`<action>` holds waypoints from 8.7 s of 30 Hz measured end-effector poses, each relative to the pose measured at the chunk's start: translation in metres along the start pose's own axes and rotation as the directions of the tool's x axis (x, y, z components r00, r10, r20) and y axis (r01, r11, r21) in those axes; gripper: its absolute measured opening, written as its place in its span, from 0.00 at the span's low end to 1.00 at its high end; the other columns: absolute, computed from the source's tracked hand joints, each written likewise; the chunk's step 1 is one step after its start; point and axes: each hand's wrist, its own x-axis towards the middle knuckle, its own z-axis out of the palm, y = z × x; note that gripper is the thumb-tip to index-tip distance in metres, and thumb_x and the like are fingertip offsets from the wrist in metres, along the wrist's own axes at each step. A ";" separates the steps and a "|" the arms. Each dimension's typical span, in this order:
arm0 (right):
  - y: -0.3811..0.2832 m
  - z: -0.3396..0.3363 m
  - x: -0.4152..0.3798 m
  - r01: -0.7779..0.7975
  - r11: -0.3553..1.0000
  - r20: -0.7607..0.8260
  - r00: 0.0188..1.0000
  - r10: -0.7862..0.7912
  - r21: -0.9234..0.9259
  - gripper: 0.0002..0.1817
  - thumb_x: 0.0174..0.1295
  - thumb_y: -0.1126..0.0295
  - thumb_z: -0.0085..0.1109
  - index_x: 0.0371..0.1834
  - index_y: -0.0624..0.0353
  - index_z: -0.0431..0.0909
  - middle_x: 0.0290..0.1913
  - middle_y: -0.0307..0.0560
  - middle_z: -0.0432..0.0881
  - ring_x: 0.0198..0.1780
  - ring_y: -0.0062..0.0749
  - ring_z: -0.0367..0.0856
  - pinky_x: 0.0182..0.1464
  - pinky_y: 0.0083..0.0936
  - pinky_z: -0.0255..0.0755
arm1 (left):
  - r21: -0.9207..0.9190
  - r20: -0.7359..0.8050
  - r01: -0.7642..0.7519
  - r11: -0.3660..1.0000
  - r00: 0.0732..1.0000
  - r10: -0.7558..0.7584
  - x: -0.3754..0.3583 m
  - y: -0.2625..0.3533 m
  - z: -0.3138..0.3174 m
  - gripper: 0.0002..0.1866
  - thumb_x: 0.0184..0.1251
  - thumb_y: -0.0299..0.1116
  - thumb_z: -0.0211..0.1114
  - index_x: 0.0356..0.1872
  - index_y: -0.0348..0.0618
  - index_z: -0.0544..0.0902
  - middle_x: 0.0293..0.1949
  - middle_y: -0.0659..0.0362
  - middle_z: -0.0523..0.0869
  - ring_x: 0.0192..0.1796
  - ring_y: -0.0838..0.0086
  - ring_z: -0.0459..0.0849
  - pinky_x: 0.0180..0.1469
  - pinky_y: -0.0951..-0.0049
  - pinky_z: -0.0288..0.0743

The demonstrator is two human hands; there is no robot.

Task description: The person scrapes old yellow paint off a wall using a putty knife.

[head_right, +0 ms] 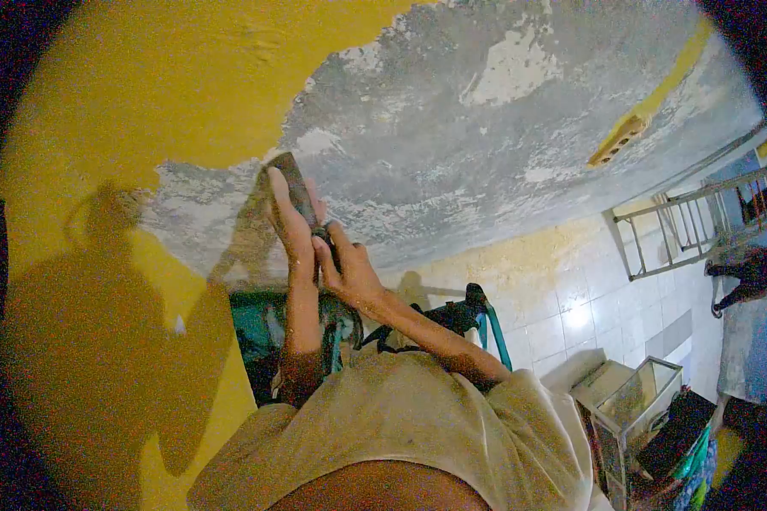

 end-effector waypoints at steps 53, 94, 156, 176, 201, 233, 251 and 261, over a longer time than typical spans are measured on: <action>-0.044 -0.054 0.024 0.278 0.916 0.002 0.957 -0.290 -0.290 0.09 0.67 0.70 0.47 0.42 0.65 0.69 0.18 0.60 0.71 0.15 0.43 0.69 0.21 0.30 0.62 | -0.118 -0.055 -0.170 0.978 0.985 0.165 0.006 0.019 0.048 0.25 0.70 0.55 0.49 0.23 0.45 0.72 0.19 0.64 0.72 0.22 0.78 0.71 0.23 0.75 0.65; 0.108 -0.297 -0.157 -0.677 0.664 0.149 0.728 0.670 0.318 0.12 0.68 0.65 0.51 0.49 0.61 0.69 0.23 0.40 0.76 0.22 0.21 0.71 0.23 0.18 0.63 | 0.115 0.250 0.772 0.626 0.587 -0.770 -0.140 -0.315 0.098 0.40 0.61 0.56 0.59 0.68 0.47 0.54 0.65 0.49 0.61 0.65 0.55 0.65 0.54 0.55 0.68; -0.019 -0.028 0.004 -0.015 0.984 -0.009 1.000 0.017 0.178 0.13 0.71 0.62 0.42 0.46 0.62 0.64 0.19 0.35 0.68 0.19 0.14 0.63 0.20 0.16 0.57 | 0.172 0.153 -0.485 0.857 0.873 0.463 0.001 0.003 0.032 0.20 0.70 0.41 0.53 0.22 0.36 0.67 0.19 0.65 0.64 0.25 0.82 0.61 0.26 0.75 0.57; -0.043 -0.021 0.018 0.185 0.981 -0.122 0.977 -0.177 0.062 0.14 0.72 0.59 0.40 0.41 0.60 0.62 0.19 0.33 0.67 0.18 0.11 0.60 0.19 0.13 0.53 | -0.028 0.101 -0.383 0.923 0.918 0.384 -0.001 0.043 0.053 0.22 0.70 0.44 0.54 0.21 0.37 0.69 0.22 0.68 0.67 0.29 0.82 0.65 0.31 0.76 0.61; -0.021 -0.044 0.001 0.038 0.992 -0.088 0.996 -0.027 0.120 0.13 0.72 0.62 0.39 0.46 0.62 0.63 0.19 0.32 0.66 0.19 0.09 0.60 0.19 0.12 0.52 | 0.207 0.108 -0.486 0.849 0.874 0.474 -0.003 -0.015 0.050 0.25 0.72 0.45 0.51 0.18 0.39 0.63 0.18 0.68 0.58 0.25 0.83 0.57 0.26 0.73 0.54; -0.049 -0.043 0.014 0.062 0.979 0.025 0.998 -0.058 -0.192 0.14 0.66 0.72 0.46 0.52 0.67 0.66 0.24 0.65 0.76 0.26 0.59 0.79 0.24 0.34 0.70 | -0.092 0.202 0.094 0.991 0.977 -0.074 -0.016 0.031 0.045 0.32 0.68 0.61 0.45 0.20 0.40 0.76 0.13 0.66 0.69 0.13 0.81 0.66 0.17 0.81 0.59; -0.039 -0.050 0.002 0.027 0.968 0.038 0.999 -0.018 -0.249 0.15 0.66 0.71 0.47 0.52 0.70 0.66 0.19 0.63 0.75 0.19 0.56 0.77 0.20 0.37 0.69 | -0.165 0.264 0.164 0.973 0.957 -0.117 -0.017 0.018 0.040 0.30 0.67 0.60 0.48 0.21 0.41 0.75 0.15 0.61 0.74 0.13 0.80 0.69 0.15 0.80 0.63; -0.040 -0.043 0.003 0.056 0.981 -0.045 0.997 -0.065 -0.184 0.10 0.70 0.68 0.42 0.40 0.65 0.67 0.15 0.46 0.71 0.15 0.27 0.72 0.20 0.24 0.63 | -0.149 0.133 0.174 0.973 0.979 -0.155 -0.019 0.022 0.049 0.27 0.68 0.59 0.48 0.28 0.42 0.75 0.19 0.60 0.78 0.14 0.82 0.70 0.15 0.81 0.63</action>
